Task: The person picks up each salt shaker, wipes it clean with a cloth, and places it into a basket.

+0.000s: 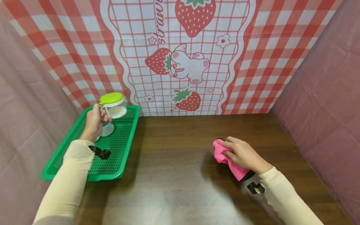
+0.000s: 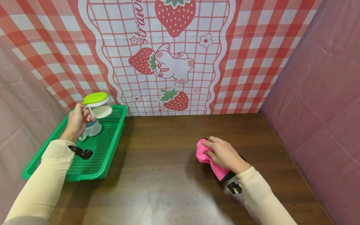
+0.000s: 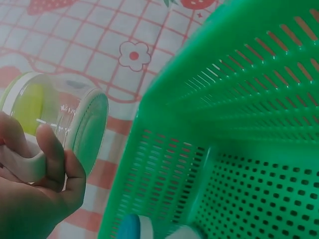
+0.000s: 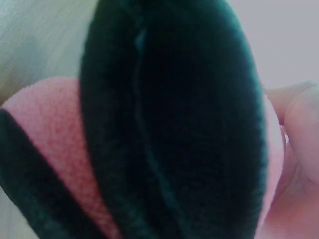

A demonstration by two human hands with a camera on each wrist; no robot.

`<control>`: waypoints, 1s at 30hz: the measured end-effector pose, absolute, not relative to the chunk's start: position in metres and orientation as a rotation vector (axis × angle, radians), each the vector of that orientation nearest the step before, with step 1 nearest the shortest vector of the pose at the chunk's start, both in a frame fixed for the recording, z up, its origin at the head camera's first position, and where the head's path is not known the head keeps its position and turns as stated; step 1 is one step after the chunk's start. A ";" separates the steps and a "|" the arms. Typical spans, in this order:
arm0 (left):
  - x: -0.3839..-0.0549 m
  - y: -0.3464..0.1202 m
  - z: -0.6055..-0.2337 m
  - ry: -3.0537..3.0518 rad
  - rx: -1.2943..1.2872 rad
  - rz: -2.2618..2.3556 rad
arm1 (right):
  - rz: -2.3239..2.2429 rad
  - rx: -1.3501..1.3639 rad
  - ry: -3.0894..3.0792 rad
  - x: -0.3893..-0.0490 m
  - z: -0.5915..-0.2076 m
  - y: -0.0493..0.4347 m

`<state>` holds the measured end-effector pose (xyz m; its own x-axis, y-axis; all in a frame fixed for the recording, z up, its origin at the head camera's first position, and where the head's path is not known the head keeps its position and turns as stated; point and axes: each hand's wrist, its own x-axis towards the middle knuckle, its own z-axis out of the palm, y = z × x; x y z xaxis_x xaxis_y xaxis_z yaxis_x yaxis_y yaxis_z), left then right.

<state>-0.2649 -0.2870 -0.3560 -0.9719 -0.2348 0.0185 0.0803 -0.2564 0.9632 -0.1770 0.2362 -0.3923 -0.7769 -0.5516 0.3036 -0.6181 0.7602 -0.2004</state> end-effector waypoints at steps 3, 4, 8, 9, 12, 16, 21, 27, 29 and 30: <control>-0.266 -0.290 -0.360 -1.785 0.198 -2.403 | 0.433 0.921 -2.728 -0.177 -0.393 0.236; -0.267 -0.291 -0.361 -1.802 0.199 -2.420 | 0.434 0.921 -2.728 -0.177 -0.393 0.236; -0.270 -0.295 -0.368 -1.932 0.201 -2.452 | 0.442 0.923 -2.723 -0.176 -0.393 0.236; -0.271 -0.295 -0.370 -1.964 0.199 -2.453 | 0.443 0.923 -2.722 -0.176 -0.393 0.236; -0.273 -0.297 -0.376 -2.026 0.199 -2.453 | 0.453 0.924 -2.720 -0.176 -0.393 0.236; -0.273 -0.298 -0.382 -2.063 0.209 -2.429 | 0.463 0.920 -2.723 -0.177 -0.394 0.236; -0.275 -0.298 -0.387 -2.119 0.234 -2.375 | 0.468 0.910 -2.735 -0.177 -0.394 0.237; -0.273 -0.296 -0.385 -2.154 0.261 -2.393 | 0.494 0.902 -2.743 -0.178 -0.395 0.237; -0.271 -0.295 -0.384 -2.162 0.276 -2.403 | 0.499 0.903 -2.748 -0.178 -0.396 0.237; -0.270 -0.294 -0.383 -2.169 0.285 -2.403 | 0.500 0.902 -2.749 -0.178 -0.396 0.237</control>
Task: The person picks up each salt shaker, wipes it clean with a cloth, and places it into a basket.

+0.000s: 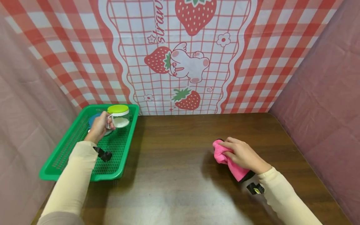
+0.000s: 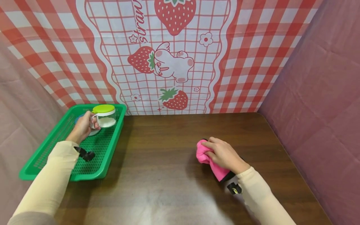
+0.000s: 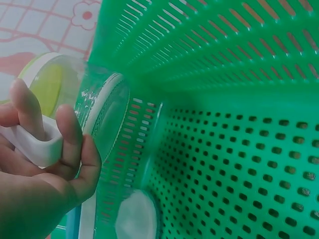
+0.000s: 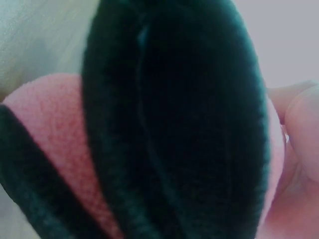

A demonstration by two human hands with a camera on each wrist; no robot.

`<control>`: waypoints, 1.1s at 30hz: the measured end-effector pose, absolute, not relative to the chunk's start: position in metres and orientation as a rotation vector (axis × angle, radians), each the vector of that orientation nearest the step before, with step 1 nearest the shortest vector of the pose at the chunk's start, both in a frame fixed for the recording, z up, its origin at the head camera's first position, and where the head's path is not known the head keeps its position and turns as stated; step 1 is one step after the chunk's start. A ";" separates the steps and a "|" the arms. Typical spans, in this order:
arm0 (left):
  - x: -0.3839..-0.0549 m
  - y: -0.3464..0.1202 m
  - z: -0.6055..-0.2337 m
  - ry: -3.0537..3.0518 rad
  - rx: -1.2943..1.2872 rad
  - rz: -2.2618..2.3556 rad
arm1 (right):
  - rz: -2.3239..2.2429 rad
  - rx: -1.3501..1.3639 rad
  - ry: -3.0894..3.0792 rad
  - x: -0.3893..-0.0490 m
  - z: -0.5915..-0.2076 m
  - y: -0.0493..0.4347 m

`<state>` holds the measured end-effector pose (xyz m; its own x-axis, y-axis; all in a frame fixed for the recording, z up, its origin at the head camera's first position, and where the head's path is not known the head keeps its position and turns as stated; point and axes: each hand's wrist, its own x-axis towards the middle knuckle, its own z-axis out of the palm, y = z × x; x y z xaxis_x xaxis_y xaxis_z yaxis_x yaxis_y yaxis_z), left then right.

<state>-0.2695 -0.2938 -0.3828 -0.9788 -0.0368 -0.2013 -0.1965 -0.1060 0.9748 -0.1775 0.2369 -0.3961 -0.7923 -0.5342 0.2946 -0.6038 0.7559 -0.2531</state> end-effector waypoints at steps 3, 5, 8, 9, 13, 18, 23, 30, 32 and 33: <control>-0.267 -0.292 -0.381 2.050 -0.283 2.192 | 0.502 0.899 -2.749 -0.178 -0.397 0.237; -0.267 -0.290 -0.381 2.055 -0.291 2.169 | 0.502 0.899 -2.747 -0.178 -0.397 0.237; -0.267 -0.287 -0.381 2.065 -0.282 2.129 | 0.509 0.897 -2.748 -0.178 -0.398 0.239; -0.266 -0.286 -0.381 2.068 -0.278 2.117 | 0.512 0.898 -2.749 -0.179 -0.399 0.239; -0.266 -0.284 -0.381 2.110 -0.256 2.038 | 0.516 0.900 -2.746 -0.179 -0.400 0.240; -0.266 -0.286 -0.383 2.155 -0.230 1.941 | 0.515 0.901 -2.740 -0.180 -0.401 0.241; -0.266 -0.286 -0.387 2.173 -0.215 1.907 | 0.520 0.891 -2.756 -0.180 -0.401 0.240; -0.269 -0.286 -0.390 2.152 -0.201 1.913 | 0.524 0.892 -2.756 -0.180 -0.401 0.240; -0.272 -0.289 -0.396 2.153 -0.197 1.904 | 0.532 0.900 -2.749 -0.180 -0.401 0.239; -0.272 -0.290 -0.396 2.156 -0.190 1.896 | 0.534 0.904 -2.746 -0.180 -0.401 0.239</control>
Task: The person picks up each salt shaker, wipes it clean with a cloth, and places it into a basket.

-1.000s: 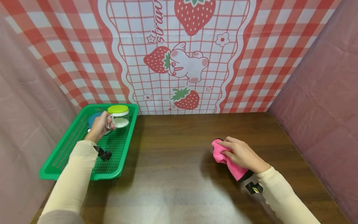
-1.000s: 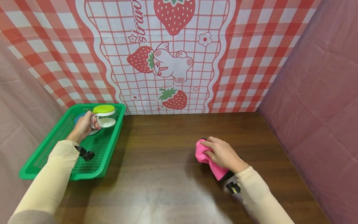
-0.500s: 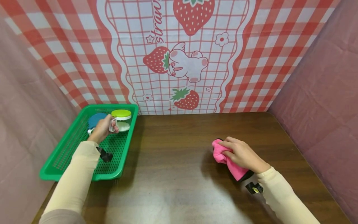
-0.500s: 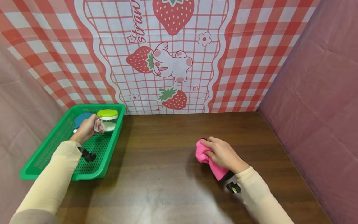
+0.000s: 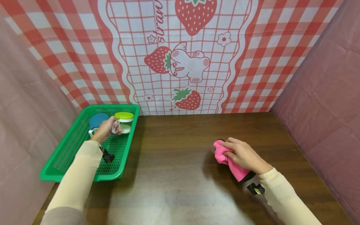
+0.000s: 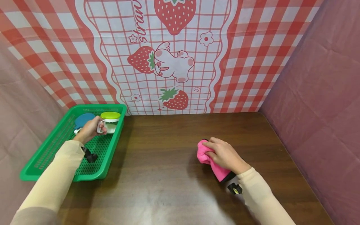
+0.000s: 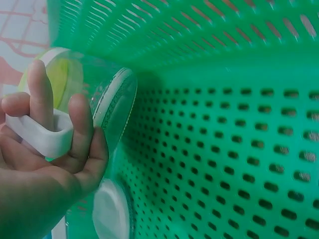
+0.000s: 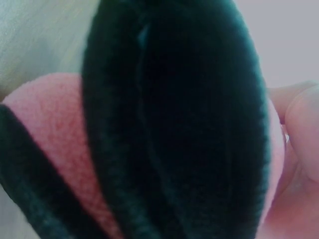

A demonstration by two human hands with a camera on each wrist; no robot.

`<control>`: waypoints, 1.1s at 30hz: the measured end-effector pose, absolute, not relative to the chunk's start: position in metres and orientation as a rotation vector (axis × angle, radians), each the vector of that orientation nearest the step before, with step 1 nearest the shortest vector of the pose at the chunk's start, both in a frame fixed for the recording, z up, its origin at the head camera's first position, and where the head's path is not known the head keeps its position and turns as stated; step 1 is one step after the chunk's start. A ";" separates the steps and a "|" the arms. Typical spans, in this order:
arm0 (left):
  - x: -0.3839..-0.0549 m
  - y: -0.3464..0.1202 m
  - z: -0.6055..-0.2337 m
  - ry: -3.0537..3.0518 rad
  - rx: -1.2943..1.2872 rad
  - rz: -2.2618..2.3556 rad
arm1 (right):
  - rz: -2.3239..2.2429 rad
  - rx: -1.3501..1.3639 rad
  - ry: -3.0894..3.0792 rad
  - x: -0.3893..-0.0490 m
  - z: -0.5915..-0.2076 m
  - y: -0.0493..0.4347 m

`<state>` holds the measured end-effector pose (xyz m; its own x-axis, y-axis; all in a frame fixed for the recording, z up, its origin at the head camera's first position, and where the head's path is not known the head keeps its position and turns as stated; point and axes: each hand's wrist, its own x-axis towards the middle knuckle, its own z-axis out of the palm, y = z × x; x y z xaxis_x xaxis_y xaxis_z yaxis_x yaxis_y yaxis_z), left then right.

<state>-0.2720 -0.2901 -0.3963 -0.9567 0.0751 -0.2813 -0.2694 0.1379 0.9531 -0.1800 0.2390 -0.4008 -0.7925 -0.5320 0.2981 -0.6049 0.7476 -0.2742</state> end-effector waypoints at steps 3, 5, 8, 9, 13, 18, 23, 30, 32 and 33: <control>-0.273 -0.291 -0.399 2.161 -0.180 1.887 | 0.539 0.904 -2.739 -0.179 -0.401 0.241; -0.273 -0.293 -0.400 2.168 -0.177 1.885 | 0.540 0.895 -2.736 -0.179 -0.401 0.242; -0.276 -0.296 -0.402 2.175 -0.178 1.861 | 0.545 0.887 -2.734 -0.178 -0.402 0.242; -0.277 -0.299 -0.405 2.176 -0.176 1.850 | 0.545 0.887 -2.730 -0.178 -0.403 0.242; -0.281 -0.306 -0.414 2.177 -0.192 1.783 | 0.557 0.905 -2.702 -0.179 -0.404 0.242; -0.280 -0.312 -0.419 2.173 -0.218 1.697 | 0.556 0.906 -2.688 -0.178 -0.404 0.241; -0.278 -0.314 -0.418 2.166 -0.253 1.649 | 0.546 0.896 -2.709 -0.177 -0.404 0.242; -0.276 -0.316 -0.414 2.164 -0.310 1.621 | 0.539 0.884 -2.729 -0.176 -0.403 0.243; -0.276 -0.317 -0.414 2.159 -0.322 1.625 | 0.539 0.885 -2.723 -0.177 -0.403 0.243; -0.276 -0.317 -0.413 2.155 -0.324 1.629 | 0.541 0.885 -2.722 -0.177 -0.403 0.243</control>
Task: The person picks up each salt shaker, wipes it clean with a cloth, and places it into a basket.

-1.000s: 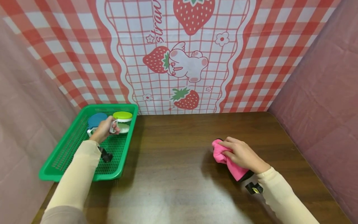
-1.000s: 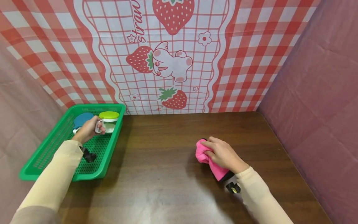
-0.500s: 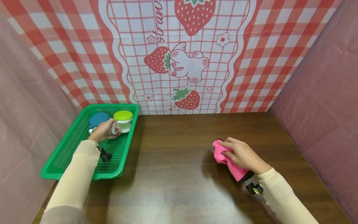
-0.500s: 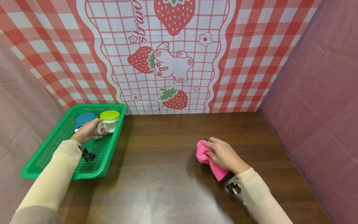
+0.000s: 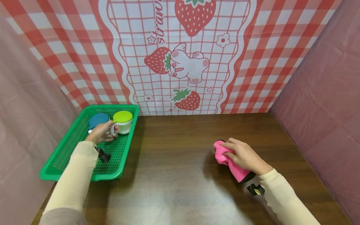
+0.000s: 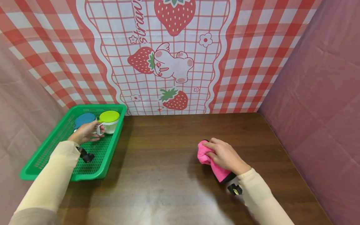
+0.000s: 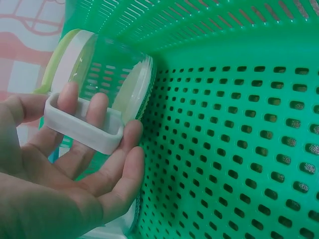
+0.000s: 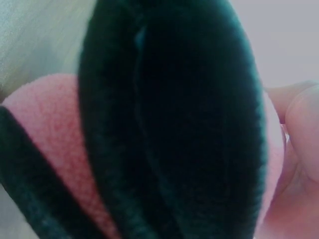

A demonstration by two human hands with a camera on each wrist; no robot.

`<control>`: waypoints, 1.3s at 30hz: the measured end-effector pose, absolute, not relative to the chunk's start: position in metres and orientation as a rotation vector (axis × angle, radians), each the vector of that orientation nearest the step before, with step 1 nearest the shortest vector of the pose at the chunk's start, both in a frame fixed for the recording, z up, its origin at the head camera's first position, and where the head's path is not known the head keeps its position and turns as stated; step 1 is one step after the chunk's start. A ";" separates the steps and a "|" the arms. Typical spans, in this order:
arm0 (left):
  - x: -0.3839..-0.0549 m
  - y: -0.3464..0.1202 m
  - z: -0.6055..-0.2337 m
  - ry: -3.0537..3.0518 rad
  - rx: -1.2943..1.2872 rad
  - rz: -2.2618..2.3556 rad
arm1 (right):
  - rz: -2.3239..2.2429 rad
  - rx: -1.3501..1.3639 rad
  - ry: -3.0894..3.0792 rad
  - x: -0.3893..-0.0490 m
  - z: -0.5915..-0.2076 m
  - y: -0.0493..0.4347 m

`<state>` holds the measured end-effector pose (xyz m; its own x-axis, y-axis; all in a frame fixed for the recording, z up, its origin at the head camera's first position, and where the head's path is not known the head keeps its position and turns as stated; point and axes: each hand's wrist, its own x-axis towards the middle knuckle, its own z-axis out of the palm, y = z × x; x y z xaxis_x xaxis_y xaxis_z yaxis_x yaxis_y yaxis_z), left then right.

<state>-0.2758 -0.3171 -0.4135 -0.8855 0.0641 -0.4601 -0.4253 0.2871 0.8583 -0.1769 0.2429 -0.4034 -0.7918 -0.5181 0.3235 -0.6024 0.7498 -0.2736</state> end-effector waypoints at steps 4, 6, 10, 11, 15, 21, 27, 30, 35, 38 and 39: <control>-0.275 -0.319 -0.412 2.112 -0.334 1.665 | 0.552 0.882 -2.726 -0.176 -0.403 0.243; -0.275 -0.320 -0.411 2.085 -0.336 1.683 | 0.558 0.880 -2.731 -0.176 -0.402 0.243; -0.274 -0.320 -0.410 2.055 -0.348 1.698 | 0.560 0.875 -2.732 -0.175 -0.402 0.243; -0.274 -0.321 -0.409 2.051 -0.349 1.698 | 0.559 0.875 -2.730 -0.175 -0.402 0.243; -0.273 -0.321 -0.408 2.052 -0.376 1.678 | 0.564 0.868 -2.747 -0.176 -0.403 0.244; -0.273 -0.320 -0.406 2.063 -0.418 1.636 | 0.555 0.861 -2.766 -0.176 -0.404 0.244; -0.272 -0.318 -0.406 2.008 -0.486 1.754 | 0.560 0.866 -2.766 -0.177 -0.406 0.244; -0.272 -0.318 -0.408 1.987 -0.515 1.800 | 0.561 0.865 -2.772 -0.177 -0.406 0.244; -0.269 -0.322 -0.411 2.025 -0.462 1.722 | 0.552 0.868 -2.776 -0.177 -0.408 0.242; -0.267 -0.323 -0.410 2.047 -0.436 1.666 | 0.564 0.876 -2.767 -0.177 -0.408 0.242; -0.266 -0.323 -0.409 2.048 -0.433 1.657 | 0.569 0.877 -2.765 -0.177 -0.408 0.241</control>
<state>-0.2659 -0.3231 -0.4094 -0.8410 0.0465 -0.5391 -0.5174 0.2222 0.8264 -0.1768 0.2412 -0.4084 -0.8083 -0.5145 0.2861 -0.5857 0.7521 -0.3023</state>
